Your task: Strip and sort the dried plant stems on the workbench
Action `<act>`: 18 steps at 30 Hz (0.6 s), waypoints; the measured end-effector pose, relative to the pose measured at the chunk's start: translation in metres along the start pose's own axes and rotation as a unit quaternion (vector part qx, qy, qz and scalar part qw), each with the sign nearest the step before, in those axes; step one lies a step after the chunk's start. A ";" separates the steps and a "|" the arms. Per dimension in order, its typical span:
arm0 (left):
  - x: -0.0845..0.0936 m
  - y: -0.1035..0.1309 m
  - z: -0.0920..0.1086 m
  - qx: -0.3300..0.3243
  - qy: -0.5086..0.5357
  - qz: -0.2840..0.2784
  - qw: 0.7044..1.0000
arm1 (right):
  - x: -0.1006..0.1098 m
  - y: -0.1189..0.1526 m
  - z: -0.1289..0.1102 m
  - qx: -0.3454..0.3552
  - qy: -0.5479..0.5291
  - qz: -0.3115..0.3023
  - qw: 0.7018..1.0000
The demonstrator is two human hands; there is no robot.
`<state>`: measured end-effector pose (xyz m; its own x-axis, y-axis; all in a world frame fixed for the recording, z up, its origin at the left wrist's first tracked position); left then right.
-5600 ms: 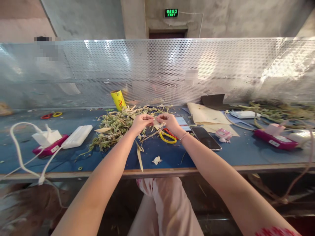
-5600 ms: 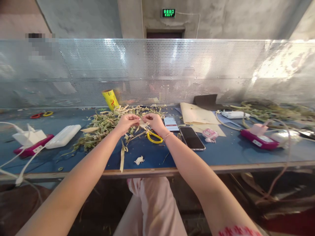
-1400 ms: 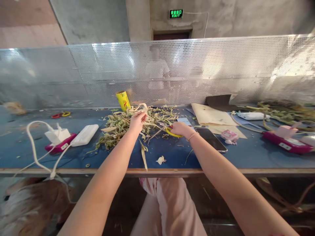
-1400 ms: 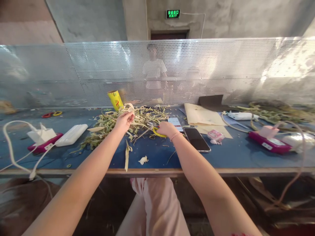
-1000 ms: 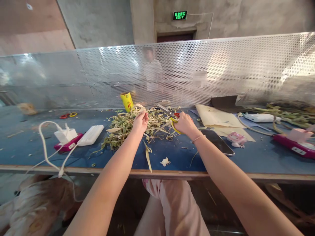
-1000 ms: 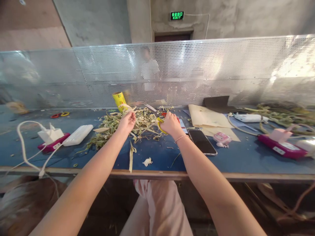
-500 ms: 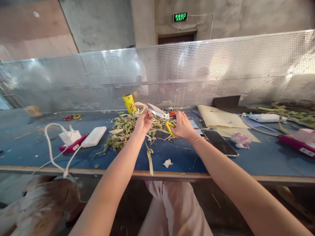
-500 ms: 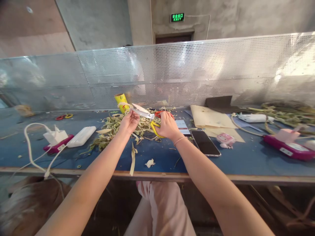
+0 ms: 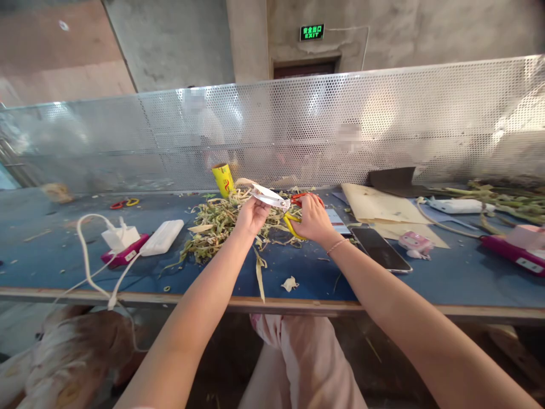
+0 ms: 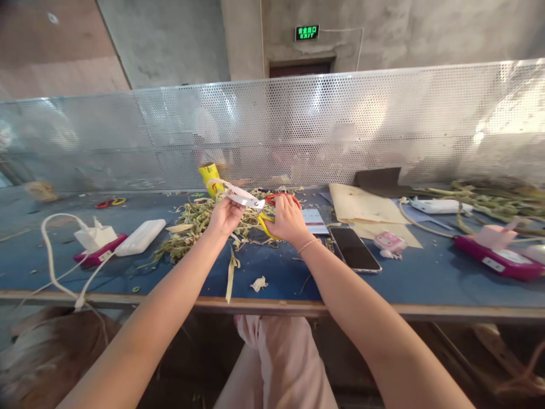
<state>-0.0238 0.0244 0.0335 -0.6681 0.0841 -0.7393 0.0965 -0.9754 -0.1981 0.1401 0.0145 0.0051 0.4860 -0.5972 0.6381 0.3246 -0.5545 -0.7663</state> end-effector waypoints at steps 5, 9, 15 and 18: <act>-0.002 -0.001 -0.001 0.023 0.043 -0.005 0.999 | 0.000 -0.001 0.000 0.009 0.009 -0.005 1.000; -0.002 -0.002 -0.001 0.045 0.059 0.003 0.997 | 0.000 -0.004 0.000 0.009 0.003 -0.036 0.999; -0.002 -0.001 -0.001 0.014 0.038 0.026 0.999 | 0.001 -0.006 0.000 -0.002 -0.014 -0.044 0.999; 0.000 -0.002 0.000 -0.007 0.046 0.023 0.999 | 0.000 -0.005 0.001 -0.007 -0.030 -0.048 0.998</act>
Point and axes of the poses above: each hand's wrist, its own y-axis away from the middle knuckle, its own x-axis out of the back of the hand, z = x × y, the point moved 2 cm from there along -y, towards the middle knuckle, and after that the axes turned 3 degrees about -z, right-handed, at the moved point
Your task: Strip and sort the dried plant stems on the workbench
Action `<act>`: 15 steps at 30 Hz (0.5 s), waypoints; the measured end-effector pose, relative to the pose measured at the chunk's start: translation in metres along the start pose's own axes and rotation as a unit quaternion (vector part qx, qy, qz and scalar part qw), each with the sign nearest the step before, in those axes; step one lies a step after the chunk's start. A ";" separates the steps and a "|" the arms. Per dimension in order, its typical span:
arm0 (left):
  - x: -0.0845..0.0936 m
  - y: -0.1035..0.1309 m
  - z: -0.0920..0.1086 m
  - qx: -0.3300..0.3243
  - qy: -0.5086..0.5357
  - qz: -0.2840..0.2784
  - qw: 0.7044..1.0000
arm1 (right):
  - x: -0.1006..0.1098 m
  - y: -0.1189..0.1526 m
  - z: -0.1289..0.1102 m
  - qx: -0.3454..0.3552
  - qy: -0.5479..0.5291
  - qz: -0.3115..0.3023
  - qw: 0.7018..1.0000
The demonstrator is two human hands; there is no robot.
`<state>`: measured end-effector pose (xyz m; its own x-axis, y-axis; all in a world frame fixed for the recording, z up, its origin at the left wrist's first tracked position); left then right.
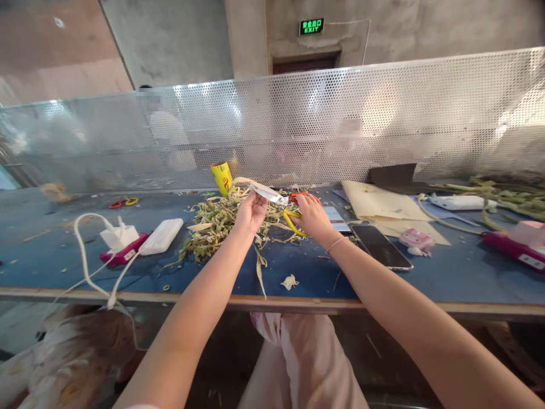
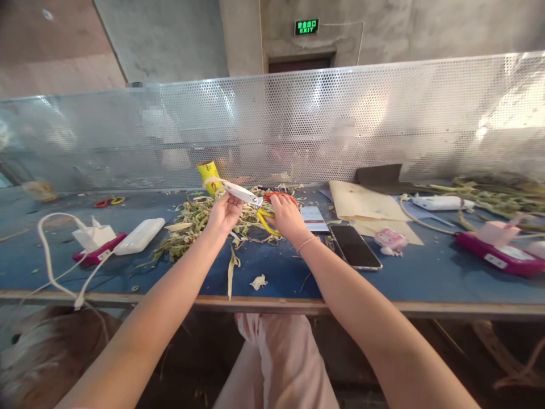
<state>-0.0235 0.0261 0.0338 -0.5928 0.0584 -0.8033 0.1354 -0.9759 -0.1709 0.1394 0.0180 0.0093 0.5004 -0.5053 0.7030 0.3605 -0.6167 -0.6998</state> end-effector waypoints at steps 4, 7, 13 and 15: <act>0.002 -0.002 0.001 -0.012 -0.003 -0.002 1.000 | -0.002 0.001 0.001 -0.015 -0.013 -0.020 1.000; 0.004 -0.003 0.002 -0.007 -0.037 0.014 0.999 | -0.003 0.000 0.001 -0.057 -0.022 -0.049 0.997; 0.012 -0.011 0.002 -0.071 -0.113 0.050 0.990 | 0.003 0.001 0.011 -0.125 -0.068 -0.087 0.986; 0.016 -0.015 0.003 -0.103 -0.141 0.055 0.983 | 0.005 0.002 0.016 -0.125 -0.088 -0.114 0.982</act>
Point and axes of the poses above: each hand's wrist, its own y-axis away from the middle knuckle, its own x-axis out of the back of the hand, z = x × y, the point moved 2 cm from there along -y, towards the middle knuckle, and after that the axes turned 3 degrees about -z, right-handed, at the moved point
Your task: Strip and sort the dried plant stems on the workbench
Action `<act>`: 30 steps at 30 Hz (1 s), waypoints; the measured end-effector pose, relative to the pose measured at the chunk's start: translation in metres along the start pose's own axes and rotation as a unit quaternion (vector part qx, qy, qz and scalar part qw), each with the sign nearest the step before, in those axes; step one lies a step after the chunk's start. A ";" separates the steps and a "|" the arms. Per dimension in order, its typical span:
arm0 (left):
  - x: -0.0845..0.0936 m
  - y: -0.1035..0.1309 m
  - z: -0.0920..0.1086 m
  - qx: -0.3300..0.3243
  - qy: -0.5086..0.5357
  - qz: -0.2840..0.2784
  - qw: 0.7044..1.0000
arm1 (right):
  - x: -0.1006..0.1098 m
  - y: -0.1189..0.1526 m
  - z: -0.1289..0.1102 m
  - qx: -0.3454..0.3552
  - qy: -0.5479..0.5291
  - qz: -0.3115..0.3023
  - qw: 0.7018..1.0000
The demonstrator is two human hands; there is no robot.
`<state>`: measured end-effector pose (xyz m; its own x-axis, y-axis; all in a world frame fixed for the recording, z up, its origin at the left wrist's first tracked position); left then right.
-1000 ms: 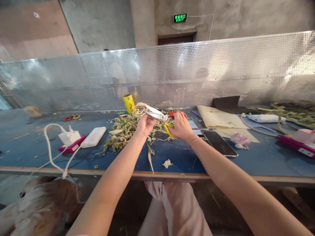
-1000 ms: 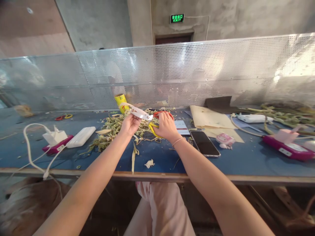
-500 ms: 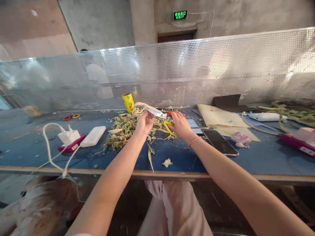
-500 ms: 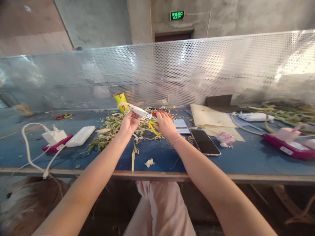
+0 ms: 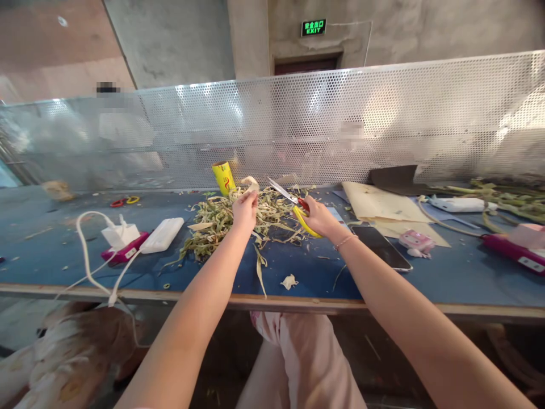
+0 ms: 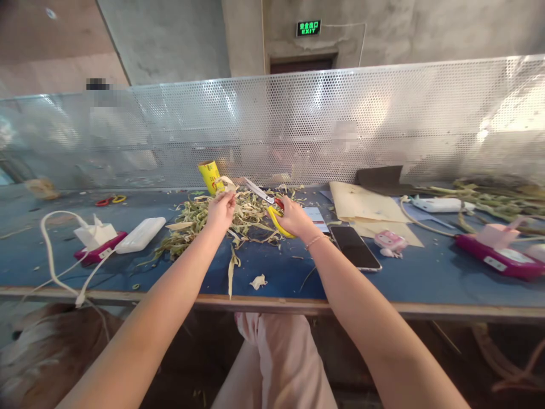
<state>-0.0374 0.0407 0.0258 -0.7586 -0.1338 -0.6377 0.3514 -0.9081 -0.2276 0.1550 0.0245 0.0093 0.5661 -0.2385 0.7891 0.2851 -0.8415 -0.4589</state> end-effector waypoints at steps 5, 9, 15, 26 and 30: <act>0.007 -0.007 -0.002 -0.044 -0.076 -0.033 0.996 | 0.000 0.001 0.007 -0.007 -0.006 -0.096 0.995; 0.011 -0.010 -0.005 -0.052 -0.090 -0.035 0.994 | -0.003 0.002 0.003 -0.002 -0.027 -0.109 0.994; 0.006 -0.005 -0.006 -0.038 -0.079 -0.060 0.994 | -0.006 0.001 -0.001 0.009 -0.046 -0.097 0.994; -0.001 0.002 -0.008 -0.018 -0.075 -0.076 0.994 | -0.006 0.001 -0.004 0.018 -0.085 -0.096 0.992; -0.001 0.003 -0.008 -0.004 -0.074 -0.081 0.994 | -0.007 0.000 -0.002 0.033 -0.075 -0.099 0.992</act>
Point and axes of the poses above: each hand's wrist, its own y-axis away from the middle knuckle, its own x-axis out of the back of the hand, z = x × y, the point moved 2 cm from there along -y, towards the middle knuckle, and after that the axes turned 3 degrees about -z, right-handed, at the moved point
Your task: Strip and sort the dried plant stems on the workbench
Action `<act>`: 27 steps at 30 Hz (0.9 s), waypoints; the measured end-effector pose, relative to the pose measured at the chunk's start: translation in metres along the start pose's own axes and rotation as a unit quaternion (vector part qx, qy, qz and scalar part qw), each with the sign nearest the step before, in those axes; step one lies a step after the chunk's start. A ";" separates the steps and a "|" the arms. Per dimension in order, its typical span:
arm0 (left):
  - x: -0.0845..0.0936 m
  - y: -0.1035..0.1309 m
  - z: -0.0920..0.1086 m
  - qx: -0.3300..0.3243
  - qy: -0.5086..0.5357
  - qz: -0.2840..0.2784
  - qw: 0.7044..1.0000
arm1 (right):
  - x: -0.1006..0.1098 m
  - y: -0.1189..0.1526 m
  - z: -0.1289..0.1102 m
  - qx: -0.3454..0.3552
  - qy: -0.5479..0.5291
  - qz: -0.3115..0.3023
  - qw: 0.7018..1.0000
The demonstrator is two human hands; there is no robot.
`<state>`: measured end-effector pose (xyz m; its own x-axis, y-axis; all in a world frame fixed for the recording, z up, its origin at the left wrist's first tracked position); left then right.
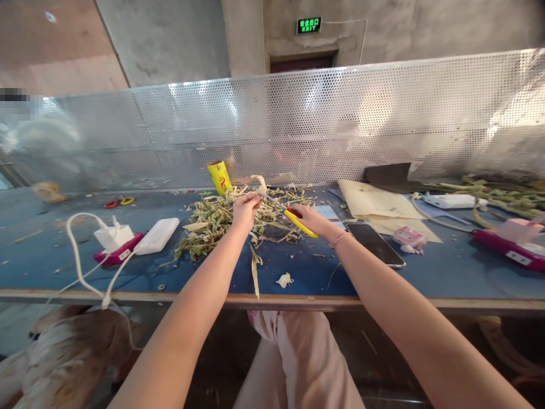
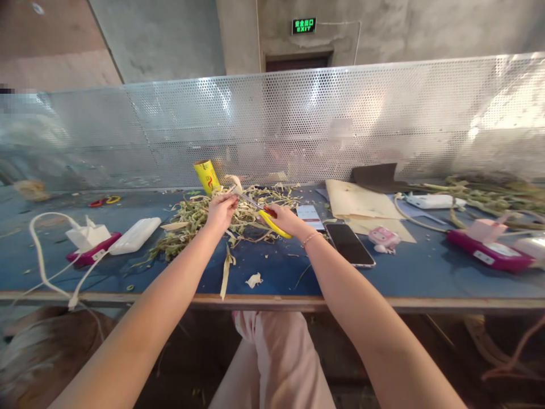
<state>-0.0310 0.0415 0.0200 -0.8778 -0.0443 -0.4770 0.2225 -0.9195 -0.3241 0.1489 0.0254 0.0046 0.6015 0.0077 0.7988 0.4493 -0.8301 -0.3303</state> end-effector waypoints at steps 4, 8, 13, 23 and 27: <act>0.002 -0.001 -0.001 0.007 -0.005 -0.001 1.000 | 0.001 0.000 0.001 0.000 0.008 0.011 1.000; 0.003 -0.003 -0.002 0.000 -0.011 -0.004 1.000 | 0.002 0.000 0.002 0.011 0.008 0.017 1.000; 0.002 -0.002 -0.001 0.000 0.002 0.001 1.000 | 0.001 -0.004 0.008 0.021 0.015 0.019 0.999; 0.005 -0.002 0.000 0.008 -0.009 0.010 1.000 | 0.006 -0.003 0.008 -0.050 0.060 0.050 0.996; 0.008 -0.004 0.001 0.016 -0.025 0.020 0.999 | 0.013 0.002 0.008 -0.087 0.136 0.083 0.983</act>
<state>-0.0395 0.0449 0.0180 -0.8889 -0.0996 -0.4471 0.2447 -0.9284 -0.2797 0.1632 0.0285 0.0104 0.4473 -0.2651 0.8542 0.2261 -0.8905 -0.3947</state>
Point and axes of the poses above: each hand's wrist, its own y-axis away from the middle knuckle, its own x-axis out of the back of the hand, z = x × y, the point moved 2 cm from there along -y, towards the middle knuckle, and after that the axes turned 3 degrees about -z, right-handed, at the moved point
